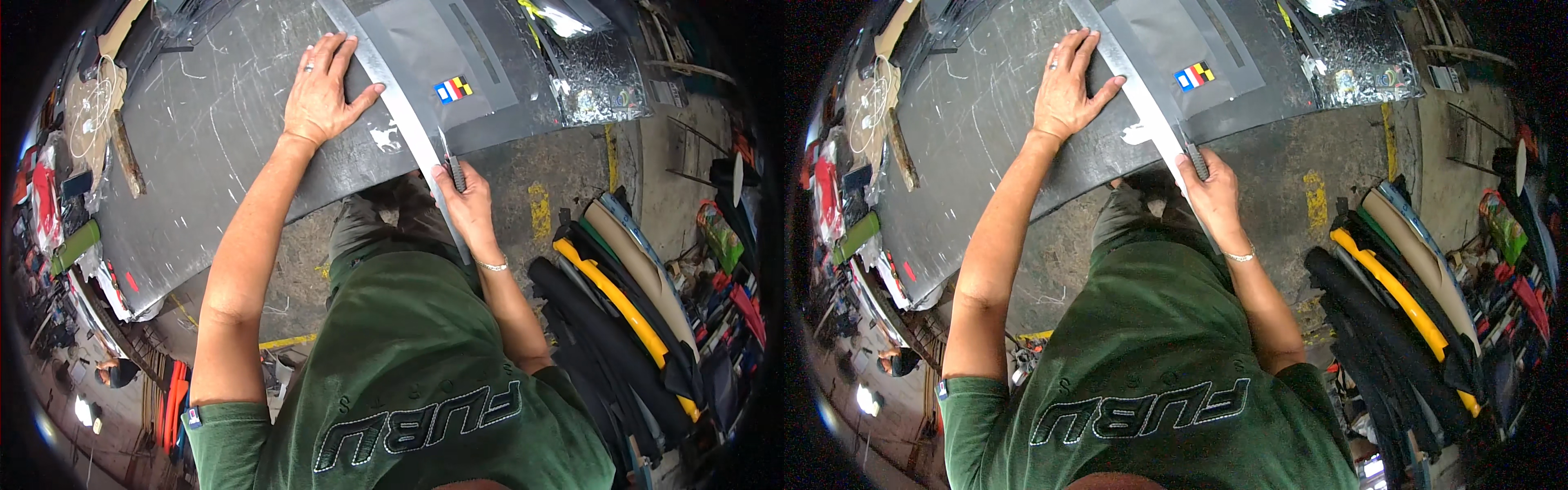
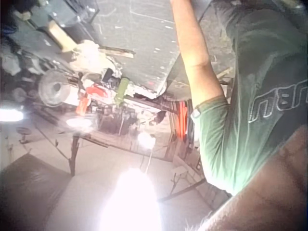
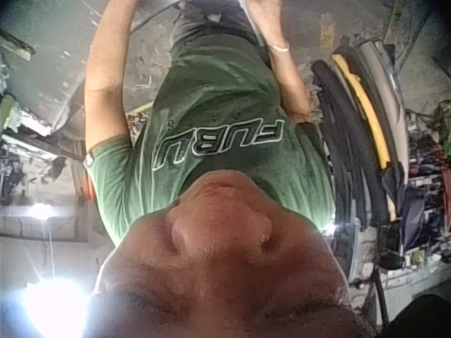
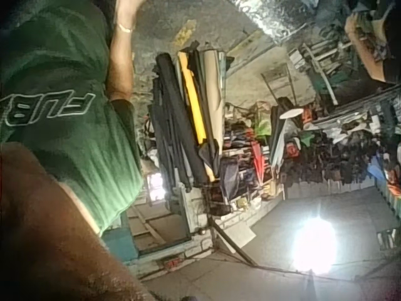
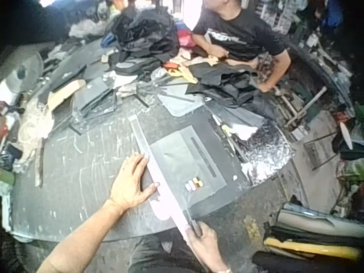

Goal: The person aligns a metal ruler on fabric pieces on a work table and cuts them using a utility knife.

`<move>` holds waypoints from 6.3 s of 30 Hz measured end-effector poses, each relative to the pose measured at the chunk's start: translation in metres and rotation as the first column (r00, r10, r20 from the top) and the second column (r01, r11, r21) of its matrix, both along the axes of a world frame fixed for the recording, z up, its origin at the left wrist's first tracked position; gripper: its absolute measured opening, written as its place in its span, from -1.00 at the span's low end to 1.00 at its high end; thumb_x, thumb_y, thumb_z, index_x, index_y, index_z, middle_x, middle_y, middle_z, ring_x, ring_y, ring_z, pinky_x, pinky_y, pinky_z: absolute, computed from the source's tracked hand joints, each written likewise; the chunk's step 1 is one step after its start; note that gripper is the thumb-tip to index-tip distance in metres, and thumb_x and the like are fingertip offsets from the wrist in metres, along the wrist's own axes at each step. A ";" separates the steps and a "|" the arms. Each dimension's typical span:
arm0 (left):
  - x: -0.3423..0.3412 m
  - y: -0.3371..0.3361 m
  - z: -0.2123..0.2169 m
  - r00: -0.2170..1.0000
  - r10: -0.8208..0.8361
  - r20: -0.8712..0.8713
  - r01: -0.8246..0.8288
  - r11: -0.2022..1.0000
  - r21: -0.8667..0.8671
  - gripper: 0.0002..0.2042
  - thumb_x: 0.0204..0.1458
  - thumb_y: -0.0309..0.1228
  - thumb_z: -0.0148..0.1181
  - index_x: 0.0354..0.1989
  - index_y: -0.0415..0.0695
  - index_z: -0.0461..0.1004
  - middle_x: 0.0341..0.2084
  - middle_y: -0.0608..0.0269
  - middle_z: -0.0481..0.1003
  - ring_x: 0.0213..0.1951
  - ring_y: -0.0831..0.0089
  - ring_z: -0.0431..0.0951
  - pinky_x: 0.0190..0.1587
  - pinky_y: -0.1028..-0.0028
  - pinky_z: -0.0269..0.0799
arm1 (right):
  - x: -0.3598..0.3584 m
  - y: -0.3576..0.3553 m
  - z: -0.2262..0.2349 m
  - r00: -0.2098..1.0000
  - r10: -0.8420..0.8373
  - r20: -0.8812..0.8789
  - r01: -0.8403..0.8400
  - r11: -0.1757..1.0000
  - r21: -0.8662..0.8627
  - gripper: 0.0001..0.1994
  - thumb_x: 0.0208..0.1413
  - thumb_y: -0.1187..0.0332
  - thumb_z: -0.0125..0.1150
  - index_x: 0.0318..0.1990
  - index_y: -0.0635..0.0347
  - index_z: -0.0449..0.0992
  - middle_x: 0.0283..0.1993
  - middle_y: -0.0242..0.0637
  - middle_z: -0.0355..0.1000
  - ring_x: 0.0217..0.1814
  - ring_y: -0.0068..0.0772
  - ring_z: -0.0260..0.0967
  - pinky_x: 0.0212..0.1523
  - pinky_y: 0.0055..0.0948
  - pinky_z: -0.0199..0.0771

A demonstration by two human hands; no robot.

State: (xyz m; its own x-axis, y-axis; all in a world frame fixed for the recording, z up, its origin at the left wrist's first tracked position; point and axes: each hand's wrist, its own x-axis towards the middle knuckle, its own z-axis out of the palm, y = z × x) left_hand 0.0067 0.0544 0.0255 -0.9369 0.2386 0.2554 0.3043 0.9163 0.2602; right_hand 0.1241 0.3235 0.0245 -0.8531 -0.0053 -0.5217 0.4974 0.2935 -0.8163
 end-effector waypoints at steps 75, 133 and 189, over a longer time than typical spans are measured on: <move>0.009 0.010 0.018 0.993 0.072 0.094 -0.071 0.997 -0.013 0.04 -0.07 0.41 0.18 0.39 -0.24 0.23 0.37 0.00 0.24 0.45 0.03 0.12 0.49 0.01 -0.07 | -0.114 0.009 0.022 0.685 0.452 -0.571 0.047 0.755 0.654 -0.49 0.02 0.26 0.46 0.17 0.05 0.53 0.01 -0.20 0.40 0.15 -0.05 0.31 0.18 0.01 0.29; 0.007 0.001 0.009 0.990 0.019 0.137 -0.024 0.999 0.038 0.05 0.00 0.41 0.10 0.44 -0.27 0.14 0.44 0.01 0.16 0.49 0.07 0.04 0.51 0.03 -0.13 | 0.101 -0.172 0.416 0.813 -0.369 -0.451 -0.490 -0.013 -0.872 -0.48 0.16 0.06 0.39 -0.03 0.44 0.51 -0.08 0.12 0.62 -0.04 -0.07 0.58 0.04 -0.16 0.51; 0.008 -0.001 0.003 0.992 0.014 0.124 -0.012 1.000 -0.020 0.00 0.07 0.36 0.09 0.46 -0.27 0.12 0.46 0.03 0.13 0.52 0.11 -0.01 0.52 0.05 -0.16 | -0.040 0.055 0.404 0.002 -0.182 -0.983 0.278 0.945 -0.174 -0.47 0.04 0.54 0.42 0.14 0.33 0.29 0.08 -0.18 0.32 0.00 -0.31 0.49 -0.01 -0.29 0.63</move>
State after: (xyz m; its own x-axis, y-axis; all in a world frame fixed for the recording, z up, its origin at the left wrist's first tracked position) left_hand 0.0145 0.0532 0.0288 -0.9642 0.2299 0.1320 0.2586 0.9253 0.2774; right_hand 0.0839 0.3786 0.4286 -0.5043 0.2927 0.8124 -0.7014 0.4100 -0.5831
